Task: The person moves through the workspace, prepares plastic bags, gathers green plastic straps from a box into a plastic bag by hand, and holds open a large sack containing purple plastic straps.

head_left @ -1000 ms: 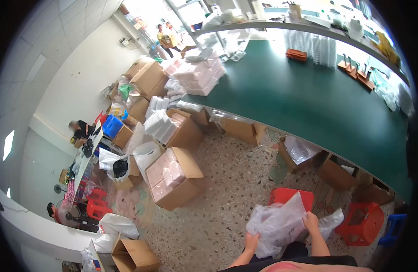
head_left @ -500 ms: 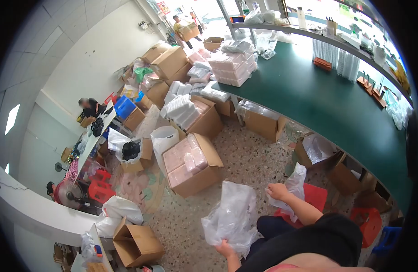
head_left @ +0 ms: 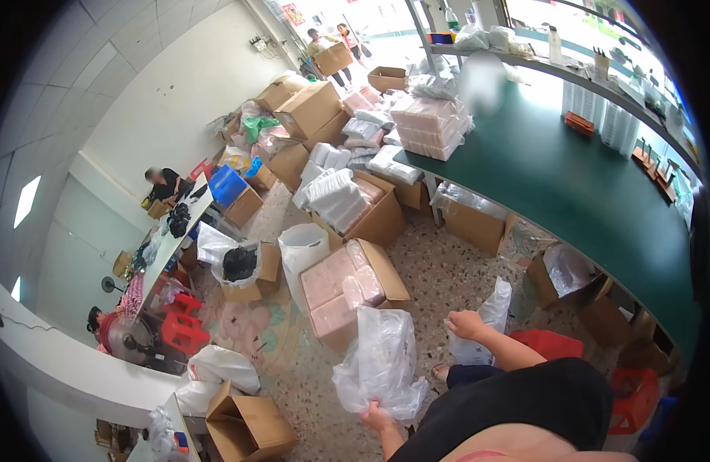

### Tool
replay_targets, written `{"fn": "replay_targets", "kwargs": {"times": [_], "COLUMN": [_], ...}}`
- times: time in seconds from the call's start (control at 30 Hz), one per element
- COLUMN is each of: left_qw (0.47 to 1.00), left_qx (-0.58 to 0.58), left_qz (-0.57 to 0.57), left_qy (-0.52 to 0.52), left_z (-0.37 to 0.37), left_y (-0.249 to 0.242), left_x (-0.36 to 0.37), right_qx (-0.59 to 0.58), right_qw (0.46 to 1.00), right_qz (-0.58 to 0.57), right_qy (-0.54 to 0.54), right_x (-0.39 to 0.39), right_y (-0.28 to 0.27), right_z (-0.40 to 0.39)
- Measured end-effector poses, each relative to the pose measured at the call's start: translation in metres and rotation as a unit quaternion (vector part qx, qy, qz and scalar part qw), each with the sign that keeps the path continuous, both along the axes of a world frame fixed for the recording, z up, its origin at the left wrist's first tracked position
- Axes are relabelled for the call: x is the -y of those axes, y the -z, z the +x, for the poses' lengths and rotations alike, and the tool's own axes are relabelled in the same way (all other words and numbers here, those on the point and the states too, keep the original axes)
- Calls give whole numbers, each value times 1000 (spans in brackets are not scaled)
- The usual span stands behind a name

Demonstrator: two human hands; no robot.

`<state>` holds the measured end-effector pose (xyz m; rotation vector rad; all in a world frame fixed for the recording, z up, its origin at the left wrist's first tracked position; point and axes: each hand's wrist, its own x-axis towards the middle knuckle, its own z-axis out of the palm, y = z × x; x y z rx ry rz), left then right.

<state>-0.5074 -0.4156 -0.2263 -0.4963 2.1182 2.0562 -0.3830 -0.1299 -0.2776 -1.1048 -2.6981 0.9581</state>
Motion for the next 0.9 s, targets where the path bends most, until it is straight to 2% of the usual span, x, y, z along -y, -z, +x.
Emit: {"fn": "replay_targets", "kwargs": {"times": [0.1, 0.17, 0.23, 0.27, 0.3, 0.37, 0.4, 0.43, 0.5, 0.57, 0.6, 0.63, 0.67, 0.7, 0.77, 0.8, 0.83, 0.87, 0.9], "left_qw": [1000, 993, 985, 983, 981, 978, 976, 976, 978, 978, 977, 940, 945, 963, 973, 974, 975, 976, 975], "left_qx": [-4, -62, -74, -58, -44, -36, -36, -29, -16, -14, -16, -114, -130, -127, -133, -133, -137, -142, -148], "left_qz": [14, 97, 150, 164, 180, 188, 193, 181, 157, 126, 111, 312, 290, 217, 159, 143, 131, 121, 114], "left_qy": [0, -23, -43, -53, -64, -87, -99, -113, -139, -167, -182, -80, -75, -96, -106, -110, -113, -115, -118], "left_z": [-49, -67, -85, -97, -107, -124, -136, -149, -174, -195, -210, -234, -246, -261, -287, -298, -310, -322, -335], "left_y": [27, 21, 22, 29, 34, 39, 42, 46, 54, 35, 27, 51, 43, 35, 17, 12, 5, -2, -7], "left_x": [-2, -7, 0, 9, 16, 34, 43, 55, 77, 92, 103, 124, 135, 143, 166, 177, 188, 198, 207], "right_qx": [-52, -73, -106, -90, -217, -233, -254, -233, -235, -229, -256, -283, -309, -343, -379, -387, -361, -212, -187], "right_qw": [998, 997, 994, 996, 972, 967, 958, 960, 960, 957, 954, 950, 945, 936, 924, 920, 932, 975, 978], "right_qz": [-25, -23, 3, -10, 78, 23, 55, 27, 16, 19, 14, 11, 9, 6, 34, 46, -26, -65, -86], "right_qy": [10, 11, -4, 16, 38, 102, 121, 154, 151, 179, 159, 136, 109, 86, 36, 51, 34, 31, 41], "right_x": [-28, -47, -85, -104, -135, -190, -217, -237, -252, -228, -211, -194, -175, -159, -117, -80, -45, -12, 44], "right_y": [-6, -15, -42, -79, -68, -116, -126, -142, -167, -189, -189, -187, -183, -167, -112, -93, -68, -46, -58], "right_z": [-53, -94, -146, -172, -206, -260, -286, -309, -334, -355, -366, -375, -387, -400, -419, -423, -427, -428, -421]}}
